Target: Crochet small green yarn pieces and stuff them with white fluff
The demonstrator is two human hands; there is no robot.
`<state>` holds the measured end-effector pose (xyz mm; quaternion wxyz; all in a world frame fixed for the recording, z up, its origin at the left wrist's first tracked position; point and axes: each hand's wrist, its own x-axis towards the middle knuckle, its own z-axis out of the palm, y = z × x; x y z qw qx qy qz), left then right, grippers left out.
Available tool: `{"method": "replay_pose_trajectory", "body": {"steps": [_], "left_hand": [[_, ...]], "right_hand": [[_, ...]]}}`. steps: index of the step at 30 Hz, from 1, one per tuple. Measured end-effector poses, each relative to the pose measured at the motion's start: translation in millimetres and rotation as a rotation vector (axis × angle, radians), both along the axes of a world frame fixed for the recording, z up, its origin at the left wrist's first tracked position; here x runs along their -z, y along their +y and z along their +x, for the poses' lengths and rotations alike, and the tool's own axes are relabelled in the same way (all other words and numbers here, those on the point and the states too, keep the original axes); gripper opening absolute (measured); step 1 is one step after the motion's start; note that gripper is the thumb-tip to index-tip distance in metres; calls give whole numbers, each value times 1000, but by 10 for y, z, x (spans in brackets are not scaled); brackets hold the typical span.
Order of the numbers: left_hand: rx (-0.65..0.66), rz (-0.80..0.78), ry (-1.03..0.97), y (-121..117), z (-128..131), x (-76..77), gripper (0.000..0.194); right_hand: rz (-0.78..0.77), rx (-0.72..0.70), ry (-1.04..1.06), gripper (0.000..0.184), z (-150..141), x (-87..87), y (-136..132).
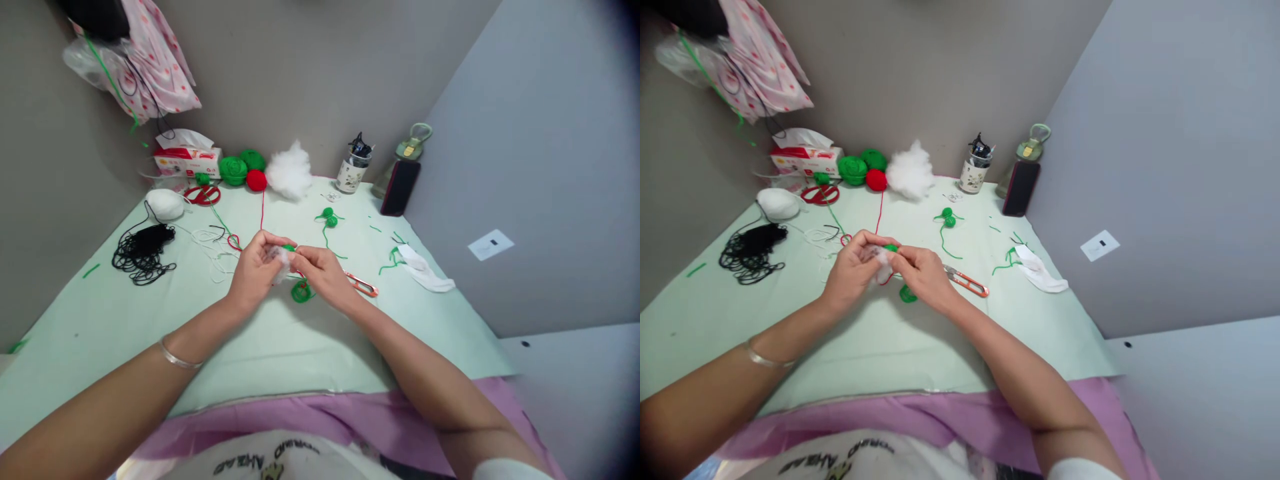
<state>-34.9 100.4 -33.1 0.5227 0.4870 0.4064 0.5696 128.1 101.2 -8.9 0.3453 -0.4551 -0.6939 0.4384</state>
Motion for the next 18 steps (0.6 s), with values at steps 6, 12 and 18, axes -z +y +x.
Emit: {"method": "replay_pose_trajectory", "body": {"steps": [6,12,18], "left_hand": [[36,19,29,-76,-9,-76,21],[102,-9,-6,-28,-55,-54,28],[38,-13,18,63,-58,8,26]], "right_hand": [[3,97,3,41,-20,69,47],[18,134,-44,43,3,57,36],[90,18,-182,33,7,9,-27]]}}
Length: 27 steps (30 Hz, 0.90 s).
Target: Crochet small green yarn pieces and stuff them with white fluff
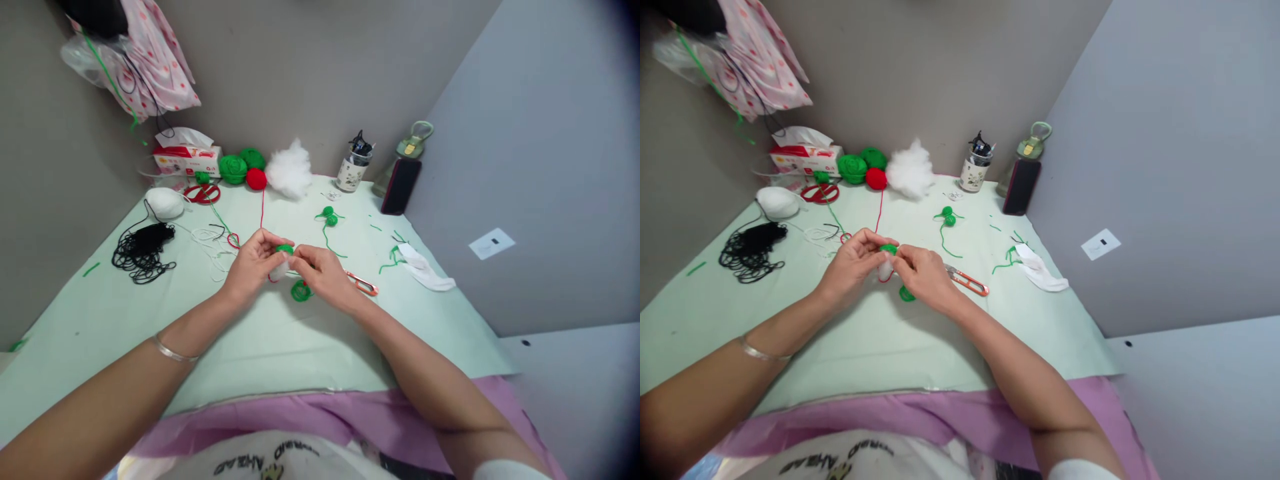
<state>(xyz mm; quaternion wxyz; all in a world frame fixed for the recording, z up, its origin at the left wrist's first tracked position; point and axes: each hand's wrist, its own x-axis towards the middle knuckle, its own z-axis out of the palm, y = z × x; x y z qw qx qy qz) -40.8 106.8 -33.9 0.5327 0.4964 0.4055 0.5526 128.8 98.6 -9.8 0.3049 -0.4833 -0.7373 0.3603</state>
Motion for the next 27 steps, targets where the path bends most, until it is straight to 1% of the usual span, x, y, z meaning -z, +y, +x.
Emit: {"method": "replay_pose_trajectory", "body": {"steps": [3,5,8,10,13,15,17,20,23,27], "left_hand": [[-100,38,30,22,40,45,22],[-150,56,46,19,69,71,19],[-175,60,42,-11,98,91,16],[-160,56,21,-38,104,89,17],[-99,57,-12,-62,93,66,20],[-46,51,-22,-59,75,46,25],[-7,39,-29,-44,55,33,30],[15,22,-35,-16,33,36,33],[-2,4,-28,6,33,63,31],[-75,-24,-13,27,54,115,30]], "right_hand": [[84,-24,-70,23,-59,4,-53],[113,-26,-87,21,-96,16,-69],[59,29,-34,23,-115,55,-40],[-4,72,34,26,-100,91,8],[-73,105,166,32,-49,133,93],[-96,110,223,33,-8,130,139],[-106,104,230,33,32,95,165],[-72,46,172,28,72,6,143],[23,-30,49,20,71,-58,57],[94,-105,-95,11,26,-45,-48]]}}
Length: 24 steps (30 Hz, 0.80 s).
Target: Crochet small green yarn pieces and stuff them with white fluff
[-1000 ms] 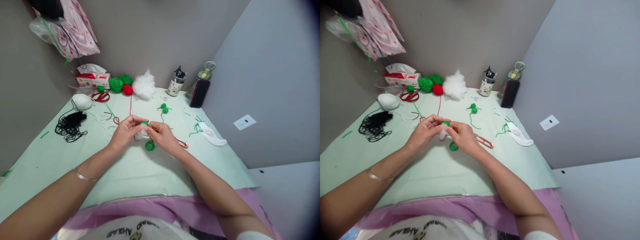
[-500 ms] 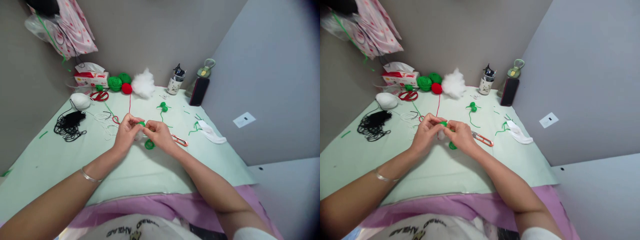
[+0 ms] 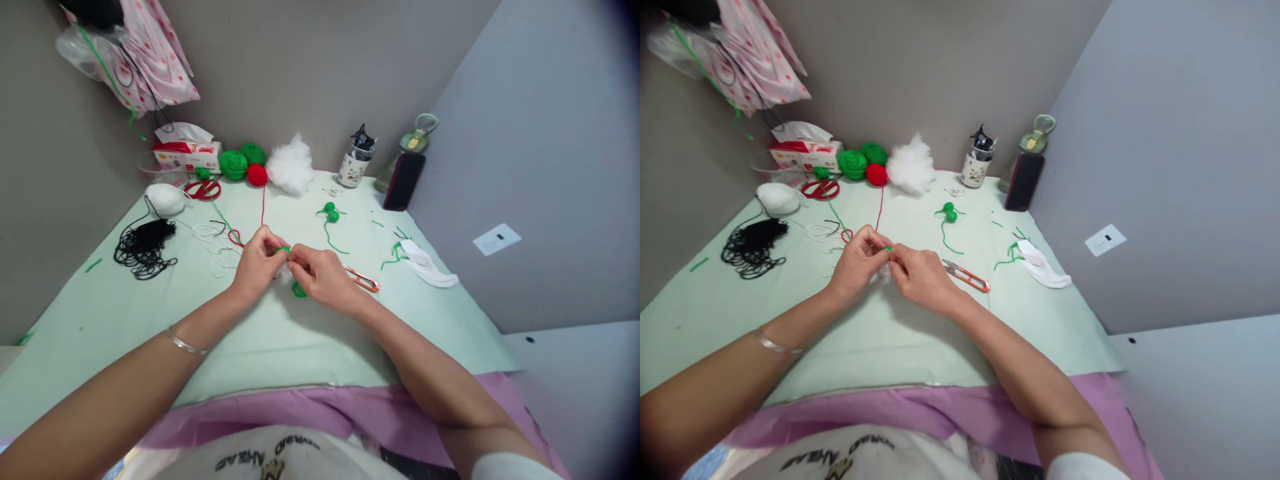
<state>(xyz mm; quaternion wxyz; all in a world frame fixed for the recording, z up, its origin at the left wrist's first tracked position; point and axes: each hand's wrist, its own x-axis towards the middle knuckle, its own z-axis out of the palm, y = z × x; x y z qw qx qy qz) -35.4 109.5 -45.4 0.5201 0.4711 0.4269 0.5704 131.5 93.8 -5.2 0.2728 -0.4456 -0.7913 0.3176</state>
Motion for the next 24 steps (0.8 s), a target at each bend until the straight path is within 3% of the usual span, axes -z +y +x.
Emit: {"method": "replay_pose_trajectory", "body": {"steps": [4,10,13,19,24], "left_hand": [[-2,-67,-33,-9,6,-4,24],[154,-115,-119,-78,-5,-127,28],[190,-101,-117,-85,-16,-132,33],[168,-60,-81,-37,-22,-36,38],[46,-6,-20,19,6,6,34]], "right_hand": [[12,-14,-10,7,-12,49,25],[-112,170,226,21,28,90,170],[-152,219,248,23,42,96,209],[-191,141,262,30,43,48,176],[-210,116,176,24,-35,53,59]]}}
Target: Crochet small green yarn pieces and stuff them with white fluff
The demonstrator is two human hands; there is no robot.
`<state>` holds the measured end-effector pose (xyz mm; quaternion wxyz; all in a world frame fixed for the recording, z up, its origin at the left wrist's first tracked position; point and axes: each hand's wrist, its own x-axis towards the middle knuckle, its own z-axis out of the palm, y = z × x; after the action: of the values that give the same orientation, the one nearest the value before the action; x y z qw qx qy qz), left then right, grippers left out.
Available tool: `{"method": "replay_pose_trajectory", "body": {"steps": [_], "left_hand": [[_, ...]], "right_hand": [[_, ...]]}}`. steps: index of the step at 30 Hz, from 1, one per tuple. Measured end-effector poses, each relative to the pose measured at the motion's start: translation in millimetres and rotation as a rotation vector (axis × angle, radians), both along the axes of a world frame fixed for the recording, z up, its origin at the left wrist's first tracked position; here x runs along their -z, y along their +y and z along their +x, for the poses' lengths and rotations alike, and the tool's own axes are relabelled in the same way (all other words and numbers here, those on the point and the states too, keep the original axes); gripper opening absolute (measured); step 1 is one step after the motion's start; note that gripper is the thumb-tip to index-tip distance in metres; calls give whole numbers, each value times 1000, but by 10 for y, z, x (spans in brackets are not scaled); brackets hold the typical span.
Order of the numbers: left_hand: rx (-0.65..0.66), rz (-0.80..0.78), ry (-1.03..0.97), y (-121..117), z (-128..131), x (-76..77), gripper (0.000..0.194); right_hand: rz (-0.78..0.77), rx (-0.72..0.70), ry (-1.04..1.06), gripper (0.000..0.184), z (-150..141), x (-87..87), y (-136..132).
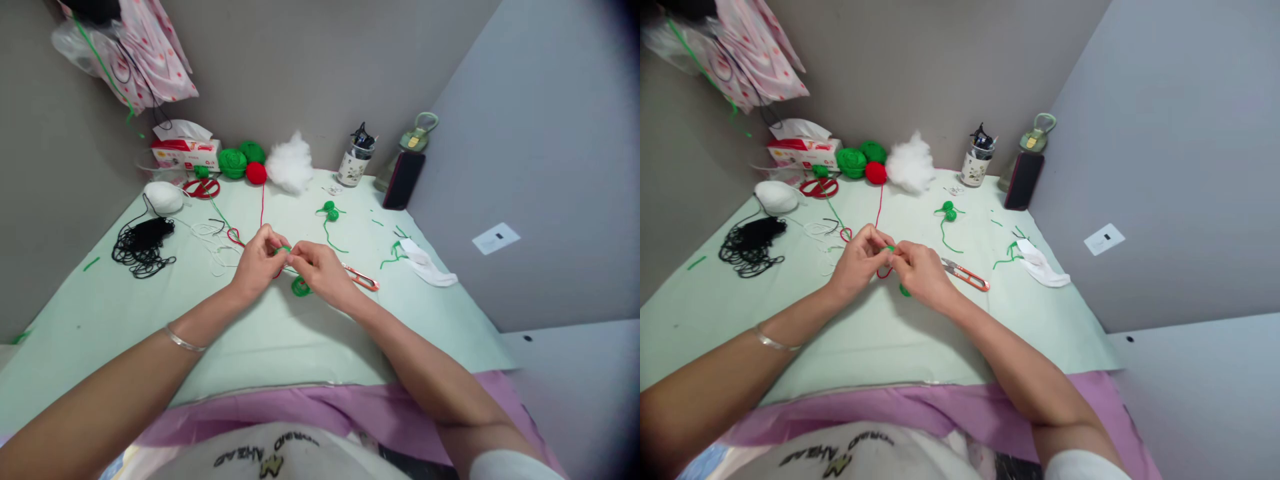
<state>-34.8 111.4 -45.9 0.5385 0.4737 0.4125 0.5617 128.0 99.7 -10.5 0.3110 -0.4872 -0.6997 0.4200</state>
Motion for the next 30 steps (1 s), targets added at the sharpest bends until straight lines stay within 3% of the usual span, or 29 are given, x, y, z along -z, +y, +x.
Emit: {"method": "replay_pose_trajectory", "body": {"steps": [3,6,12,19,23,27,30], "left_hand": [[-34,-8,1,-2,9,-11,30],[13,-64,-29,-40,3,-50,25],[129,-122,-78,-97,-16,-122,35],[125,-133,-74,-56,-22,-67,38],[79,-130,-34,-15,-4,-14,33],[61,-158,-50,-6,-7,-12,29],[103,-205,-81,-31,-26,-50,27]], "right_hand": [[57,-26,-20,17,-30,42,-22],[131,7,-70,20,-24,71,7],[76,139,-30,21,38,57,101],[-4,-54,131,25,95,-4,101],[-93,-50,94,20,30,-18,-1],[45,-73,-14,11,-6,34,-17],[171,-33,-135,14,7,85,33]]}}
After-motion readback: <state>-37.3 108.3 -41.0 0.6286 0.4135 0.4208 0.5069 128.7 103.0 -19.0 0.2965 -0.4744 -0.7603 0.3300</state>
